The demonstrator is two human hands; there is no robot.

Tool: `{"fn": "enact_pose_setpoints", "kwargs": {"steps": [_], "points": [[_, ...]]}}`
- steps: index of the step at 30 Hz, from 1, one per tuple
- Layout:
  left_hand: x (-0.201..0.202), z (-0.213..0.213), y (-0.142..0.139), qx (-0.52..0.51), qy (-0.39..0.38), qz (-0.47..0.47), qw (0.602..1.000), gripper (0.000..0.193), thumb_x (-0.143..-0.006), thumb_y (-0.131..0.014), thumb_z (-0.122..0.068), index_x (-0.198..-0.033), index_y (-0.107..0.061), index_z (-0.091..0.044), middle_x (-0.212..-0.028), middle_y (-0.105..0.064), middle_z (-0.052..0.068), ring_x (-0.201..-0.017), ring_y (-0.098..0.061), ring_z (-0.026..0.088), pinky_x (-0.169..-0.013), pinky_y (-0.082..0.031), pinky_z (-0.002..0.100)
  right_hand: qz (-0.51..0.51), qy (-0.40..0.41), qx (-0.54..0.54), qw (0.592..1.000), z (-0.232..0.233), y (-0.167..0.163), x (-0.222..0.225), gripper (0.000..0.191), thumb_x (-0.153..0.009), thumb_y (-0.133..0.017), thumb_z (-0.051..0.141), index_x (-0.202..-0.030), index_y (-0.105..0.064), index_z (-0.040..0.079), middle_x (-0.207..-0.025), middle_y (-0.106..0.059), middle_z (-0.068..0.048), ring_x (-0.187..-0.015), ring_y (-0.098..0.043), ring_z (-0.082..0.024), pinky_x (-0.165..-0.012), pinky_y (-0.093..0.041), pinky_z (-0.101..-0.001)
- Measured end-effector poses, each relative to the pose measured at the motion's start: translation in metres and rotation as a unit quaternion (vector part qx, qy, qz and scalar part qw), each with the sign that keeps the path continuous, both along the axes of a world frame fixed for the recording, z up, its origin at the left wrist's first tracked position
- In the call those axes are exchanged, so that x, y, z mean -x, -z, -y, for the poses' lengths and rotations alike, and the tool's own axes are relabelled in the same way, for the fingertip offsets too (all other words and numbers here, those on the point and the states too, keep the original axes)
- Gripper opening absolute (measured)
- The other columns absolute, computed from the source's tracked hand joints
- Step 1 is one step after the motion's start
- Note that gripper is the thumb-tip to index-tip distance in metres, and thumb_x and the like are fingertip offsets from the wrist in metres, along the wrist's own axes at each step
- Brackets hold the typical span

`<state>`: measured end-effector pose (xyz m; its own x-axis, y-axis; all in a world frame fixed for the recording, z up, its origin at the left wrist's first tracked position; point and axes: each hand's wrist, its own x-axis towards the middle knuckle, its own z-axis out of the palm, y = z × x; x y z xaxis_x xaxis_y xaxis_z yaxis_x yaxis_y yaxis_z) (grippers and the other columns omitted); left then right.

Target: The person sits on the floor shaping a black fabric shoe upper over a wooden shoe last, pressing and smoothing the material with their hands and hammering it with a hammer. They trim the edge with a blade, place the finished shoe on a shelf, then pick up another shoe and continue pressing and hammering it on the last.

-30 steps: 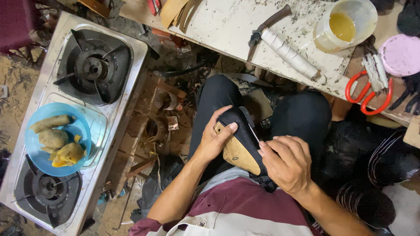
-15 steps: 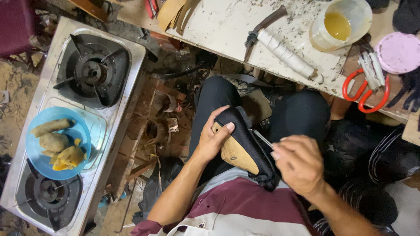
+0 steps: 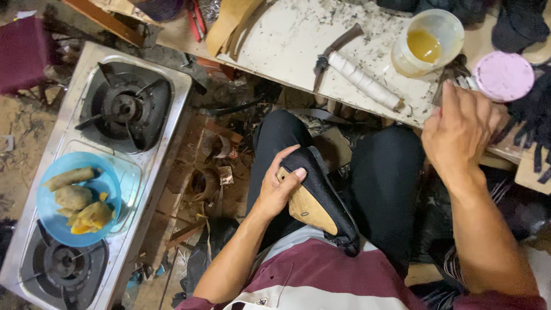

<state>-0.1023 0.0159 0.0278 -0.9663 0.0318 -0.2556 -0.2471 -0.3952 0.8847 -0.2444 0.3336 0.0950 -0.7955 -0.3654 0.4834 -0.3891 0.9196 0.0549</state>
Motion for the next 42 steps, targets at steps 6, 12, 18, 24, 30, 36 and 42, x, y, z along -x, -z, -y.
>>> {"fn": "enact_pose_setpoints", "kwargs": {"steps": [6,12,18,24,30,36,42], "points": [[0.003,0.002,-0.006,0.018,0.006,0.008,1.000,0.060,-0.094,-0.069,-0.015,-0.149,-0.047,-0.004,-0.114,-0.068,0.006,-0.101,-0.063,0.011,-0.093,-0.052,0.028,0.170,-0.177,0.168,0.955,0.073,-0.032,-0.043,0.047,-0.082,-0.060,-0.004,-0.129,-0.065,0.000,-0.132,-0.062,-0.018,-0.128,-0.056,-0.037,-0.109,-0.044,-0.0490],[0.009,-0.004,-0.013,0.051,0.025,-0.008,0.998,0.059,-0.094,-0.070,-0.017,-0.148,-0.049,-0.004,-0.117,-0.068,0.006,-0.105,-0.064,0.011,-0.095,-0.052,0.028,0.210,-0.264,0.130,0.932,0.106,-0.026,-0.057,0.062,-0.074,-0.061,-0.007,-0.136,-0.064,0.004,-0.146,-0.053,-0.019,-0.136,-0.048,-0.040,-0.112,-0.040,-0.0518],[0.012,-0.006,-0.017,0.048,0.029,-0.005,0.998,0.059,-0.094,-0.070,-0.016,-0.147,-0.049,-0.003,-0.115,-0.068,0.006,-0.103,-0.063,0.012,-0.093,-0.052,0.028,0.178,-0.270,0.031,0.946,0.108,-0.026,-0.055,0.053,-0.079,-0.066,0.002,-0.131,-0.067,0.011,-0.147,-0.053,-0.012,-0.138,-0.045,-0.037,-0.113,-0.037,-0.0551],[0.011,-0.012,-0.016,0.026,0.041,0.000,0.999,0.058,-0.094,-0.071,-0.015,-0.147,-0.049,-0.003,-0.114,-0.068,0.005,-0.104,-0.063,0.012,-0.094,-0.053,0.028,0.166,-0.258,-0.044,0.951,0.102,-0.029,-0.065,0.053,-0.078,-0.064,0.004,-0.130,-0.067,0.009,-0.147,-0.054,-0.010,-0.138,-0.046,-0.035,-0.112,-0.037,-0.0568],[0.013,-0.014,-0.017,0.053,0.049,0.011,0.997,0.058,-0.093,-0.072,-0.016,-0.146,-0.051,-0.004,-0.115,-0.069,0.006,-0.105,-0.064,0.012,-0.094,-0.053,0.029,0.150,-0.260,-0.084,0.950,0.094,-0.028,-0.073,0.049,-0.080,-0.061,0.008,-0.129,-0.067,0.006,-0.145,-0.056,-0.010,-0.137,-0.048,-0.033,-0.111,-0.036,-0.0576],[0.013,-0.014,-0.011,0.086,0.052,0.022,0.995,0.057,-0.092,-0.071,-0.016,-0.144,-0.052,-0.004,-0.114,-0.070,0.006,-0.104,-0.064,0.012,-0.094,-0.053,0.028,0.135,-0.287,-0.100,0.943,0.089,-0.026,-0.082,0.042,-0.087,-0.057,0.015,-0.125,-0.068,0.003,-0.143,-0.059,-0.012,-0.135,-0.050,-0.033,-0.109,-0.038,-0.0578],[0.016,-0.014,-0.001,0.034,0.048,0.026,0.998,0.058,-0.094,-0.070,-0.017,-0.146,-0.050,-0.004,-0.115,-0.069,0.007,-0.104,-0.064,0.013,-0.094,-0.053,0.029,0.171,-0.309,-0.074,0.933,0.082,-0.026,-0.083,0.035,-0.078,-0.061,0.013,-0.111,-0.072,0.008,-0.135,-0.062,-0.009,-0.128,-0.056,-0.032,-0.106,-0.041,-0.0574]]}}
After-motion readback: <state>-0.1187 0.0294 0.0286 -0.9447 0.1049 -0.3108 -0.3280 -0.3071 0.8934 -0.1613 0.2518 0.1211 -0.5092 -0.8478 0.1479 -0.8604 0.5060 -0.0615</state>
